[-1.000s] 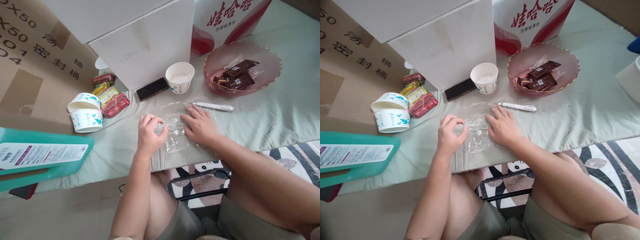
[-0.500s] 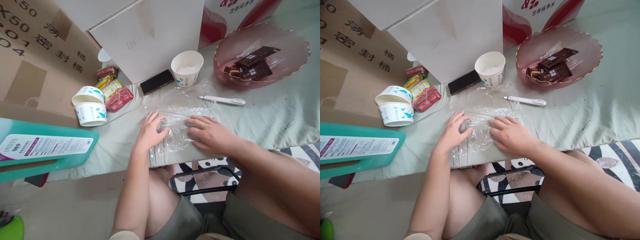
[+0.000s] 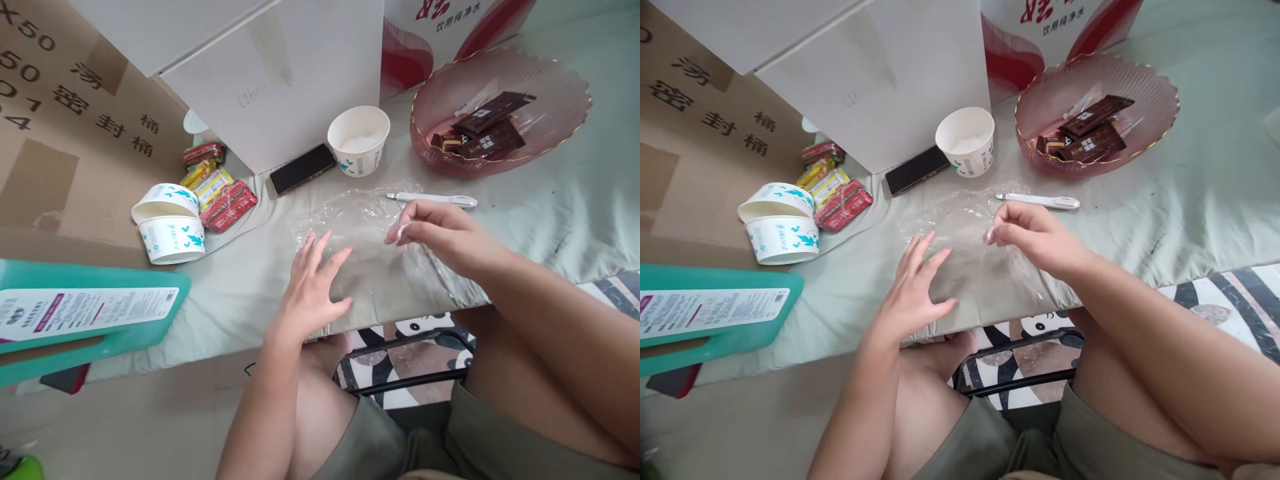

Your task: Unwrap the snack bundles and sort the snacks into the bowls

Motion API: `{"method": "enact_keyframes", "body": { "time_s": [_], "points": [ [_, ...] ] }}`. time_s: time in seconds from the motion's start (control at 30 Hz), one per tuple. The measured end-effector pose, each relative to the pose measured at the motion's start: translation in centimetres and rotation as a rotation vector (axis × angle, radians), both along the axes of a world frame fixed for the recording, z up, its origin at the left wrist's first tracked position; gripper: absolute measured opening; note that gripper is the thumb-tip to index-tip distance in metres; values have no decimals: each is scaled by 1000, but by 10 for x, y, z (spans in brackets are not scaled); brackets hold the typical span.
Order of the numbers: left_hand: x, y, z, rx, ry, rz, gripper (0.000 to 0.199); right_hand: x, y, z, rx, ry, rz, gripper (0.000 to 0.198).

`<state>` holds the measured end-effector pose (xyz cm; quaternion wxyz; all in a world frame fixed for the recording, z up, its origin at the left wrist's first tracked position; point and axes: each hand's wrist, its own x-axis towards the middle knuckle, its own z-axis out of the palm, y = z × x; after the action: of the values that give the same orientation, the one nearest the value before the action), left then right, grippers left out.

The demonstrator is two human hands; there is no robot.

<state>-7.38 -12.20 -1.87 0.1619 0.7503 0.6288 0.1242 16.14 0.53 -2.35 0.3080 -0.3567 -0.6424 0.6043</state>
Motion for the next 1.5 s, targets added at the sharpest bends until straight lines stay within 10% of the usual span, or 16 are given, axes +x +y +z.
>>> {"method": "enact_keyframes", "body": {
  "time_s": [0.3,0.43,0.67,0.93,1.13,1.33,1.5],
  "points": [
    [4,19,-13,304,-198,38,13,-8,4,-5,-218,122,-56,23],
    [4,20,-13,360,-512,257,13,-10,2,-16,-166,148,-138,26],
    [-19,28,-11,413,-1294,871,15,6,6,-28,158,240,113,59],
    [-39,31,-5,289,-1580,1151,17,14,3,-34,649,-256,393,76],
    [-40,28,-10,144,-1430,953,25,-13,2,-36,798,-290,72,12],
    [-48,18,-25,348,-1068,488,47,-10,-3,-28,665,-67,-4,18],
    [-56,15,-28,431,-1009,407,32,-4,-5,-26,561,28,36,14]
  ]
}}
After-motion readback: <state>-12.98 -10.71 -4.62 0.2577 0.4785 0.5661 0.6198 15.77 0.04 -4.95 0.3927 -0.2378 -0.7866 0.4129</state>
